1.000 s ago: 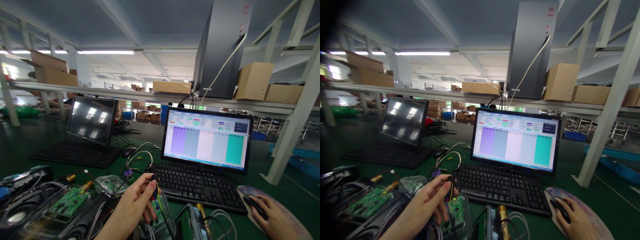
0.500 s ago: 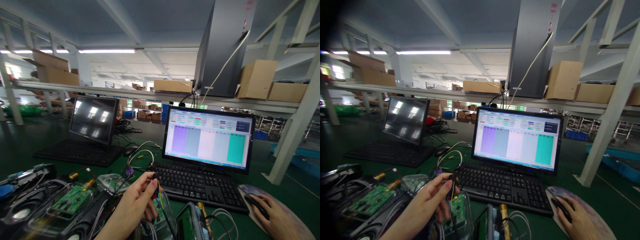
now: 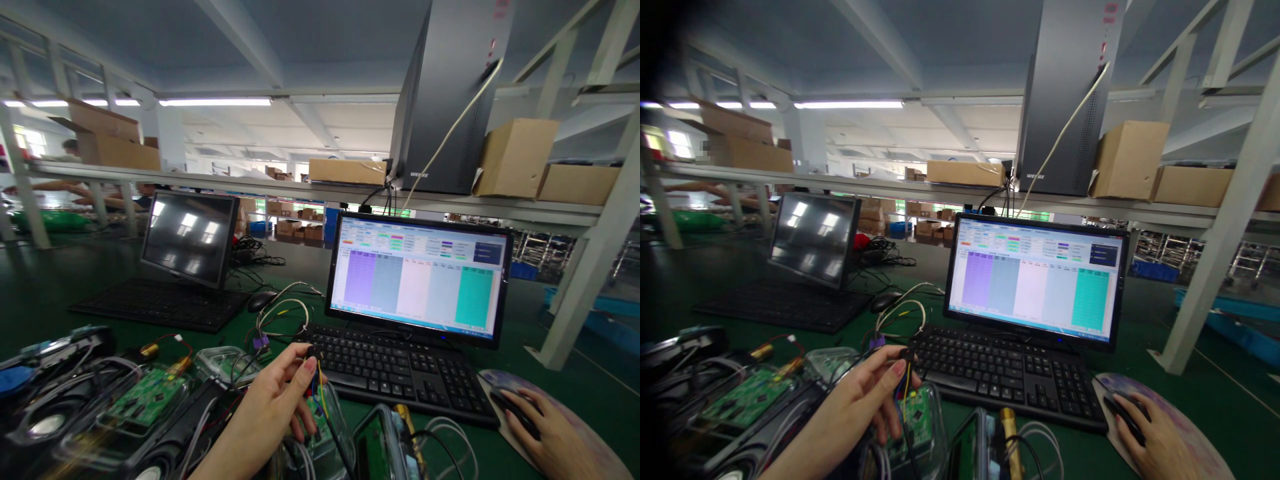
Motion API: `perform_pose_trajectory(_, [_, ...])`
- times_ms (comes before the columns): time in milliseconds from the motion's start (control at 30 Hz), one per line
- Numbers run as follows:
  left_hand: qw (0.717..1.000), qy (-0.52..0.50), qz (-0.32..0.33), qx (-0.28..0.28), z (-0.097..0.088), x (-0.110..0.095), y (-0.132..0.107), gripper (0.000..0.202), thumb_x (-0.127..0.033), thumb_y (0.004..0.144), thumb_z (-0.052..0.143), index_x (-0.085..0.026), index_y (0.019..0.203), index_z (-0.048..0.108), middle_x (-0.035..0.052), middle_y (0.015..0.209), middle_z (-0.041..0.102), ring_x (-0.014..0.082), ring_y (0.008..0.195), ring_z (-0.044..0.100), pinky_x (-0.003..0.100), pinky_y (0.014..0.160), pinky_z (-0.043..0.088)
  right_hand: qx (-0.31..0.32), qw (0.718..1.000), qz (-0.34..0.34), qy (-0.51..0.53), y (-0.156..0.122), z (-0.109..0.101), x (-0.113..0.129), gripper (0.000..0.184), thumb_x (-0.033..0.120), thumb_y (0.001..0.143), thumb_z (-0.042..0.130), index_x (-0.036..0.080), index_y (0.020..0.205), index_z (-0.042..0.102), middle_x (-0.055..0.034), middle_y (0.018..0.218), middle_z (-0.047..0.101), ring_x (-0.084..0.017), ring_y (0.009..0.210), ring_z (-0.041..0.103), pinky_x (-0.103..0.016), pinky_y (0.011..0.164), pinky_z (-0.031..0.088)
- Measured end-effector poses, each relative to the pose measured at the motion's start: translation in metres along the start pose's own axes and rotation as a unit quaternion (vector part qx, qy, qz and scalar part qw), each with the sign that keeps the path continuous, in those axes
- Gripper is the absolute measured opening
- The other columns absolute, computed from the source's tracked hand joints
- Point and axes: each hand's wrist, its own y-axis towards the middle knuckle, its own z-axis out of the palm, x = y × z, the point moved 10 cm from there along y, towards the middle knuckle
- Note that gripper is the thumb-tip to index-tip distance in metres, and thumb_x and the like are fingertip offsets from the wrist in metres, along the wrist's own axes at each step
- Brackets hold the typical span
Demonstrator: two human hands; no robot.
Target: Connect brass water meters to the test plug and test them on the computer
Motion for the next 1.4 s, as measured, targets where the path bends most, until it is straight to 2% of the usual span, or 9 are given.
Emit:
perform_pose_trajectory(167, [1.000, -0.002, 0.000, 0.002, 0.000, 0.002, 0.000, 0.055, -0.065, 0.075, 0.053, -0.021, 0.105, 0.040, 0.0068, 0.096, 0.063, 0.0135, 0.041, 0.059, 0.022, 0.035, 0.043, 0.000, 1.000, -0.008, -0.011, 0.000, 0.000, 0.001, 0.040, 0.041, 0.071, 0.044, 0.026, 0.096, 0.069, -0.0092, 0.103, 0.065, -0.031, 0.103, 0.058, -0.048, 0.086, 0.050])
perform_pose_trajectory(800, [1.000, 0.002, -0.001, 0.008, 0.002, 0.000, 0.001, 0.053, -0.064, 0.077, 0.052, -0.021, 0.105, 0.038, 0.0055, 0.094, 0.061, 0.0130, 0.042, 0.059, 0.021, 0.035, 0.043, 0.015, 0.999, -0.032, -0.025, -0.002, 0.006, 0.000, 0.036, 0.040, 0.072, 0.042, 0.026, 0.089, 0.071, -0.0093, 0.105, 0.065, -0.031, 0.102, 0.058, -0.050, 0.088, 0.049])
perform_pose_trajectory(967, [1.000, 0.008, 0.000, 0.005, 0.002, 0.000, -0.001, 0.055, -0.066, 0.076, 0.051, -0.020, 0.105, 0.038, 0.0057, 0.095, 0.061, 0.0126, 0.042, 0.059, 0.021, 0.036, 0.044, -0.014, 0.999, -0.017, -0.030, -0.002, 0.002, -0.003, 0.041, 0.041, 0.076, 0.045, 0.022, 0.104, 0.068, -0.0107, 0.107, 0.064, -0.029, 0.097, 0.060, -0.046, 0.083, 0.051])
perform_pose_trajectory(1167, [1.000, 0.005, -0.002, 0.007, 0.003, -0.003, -0.001, 0.051, -0.061, 0.078, 0.052, -0.020, 0.105, 0.039, 0.0055, 0.095, 0.062, 0.0122, 0.042, 0.058, 0.021, 0.036, 0.043, -0.028, 0.999, -0.033, -0.022, 0.000, 0.000, 0.003, 0.042, 0.043, 0.079, 0.045, 0.022, 0.110, 0.064, -0.0106, 0.109, 0.061, -0.028, 0.098, 0.059, -0.044, 0.084, 0.051])
perform_pose_trajectory(1300, [1.000, 0.022, 0.020, 0.008, 0.003, -0.011, -0.002, 0.044, -0.054, 0.081, 0.053, -0.019, 0.105, 0.044, 0.0018, 0.084, 0.062, 0.0127, 0.044, 0.059, 0.021, 0.038, 0.047, -0.020, 0.998, 0.008, -0.061, 0.004, -0.013, 0.005, 0.054, 0.049, 0.083, 0.040, 0.015, 0.124, 0.053, -0.0149, 0.113, 0.057, -0.028, 0.096, 0.058, -0.044, 0.084, 0.050])
perform_pose_trajectory(1400, [0.998, 0.030, 0.044, 0.015, 0.004, -0.015, -0.002, 0.039, -0.050, 0.083, 0.054, -0.020, 0.105, 0.045, 0.0006, 0.081, 0.063, 0.0143, 0.047, 0.061, 0.022, 0.039, 0.048, -0.040, 0.996, 0.007, -0.082, 0.007, -0.025, 0.012, 0.054, 0.048, 0.083, 0.042, 0.013, 0.122, 0.054, -0.0154, 0.113, 0.055, -0.028, 0.101, 0.055, -0.042, 0.091, 0.047])
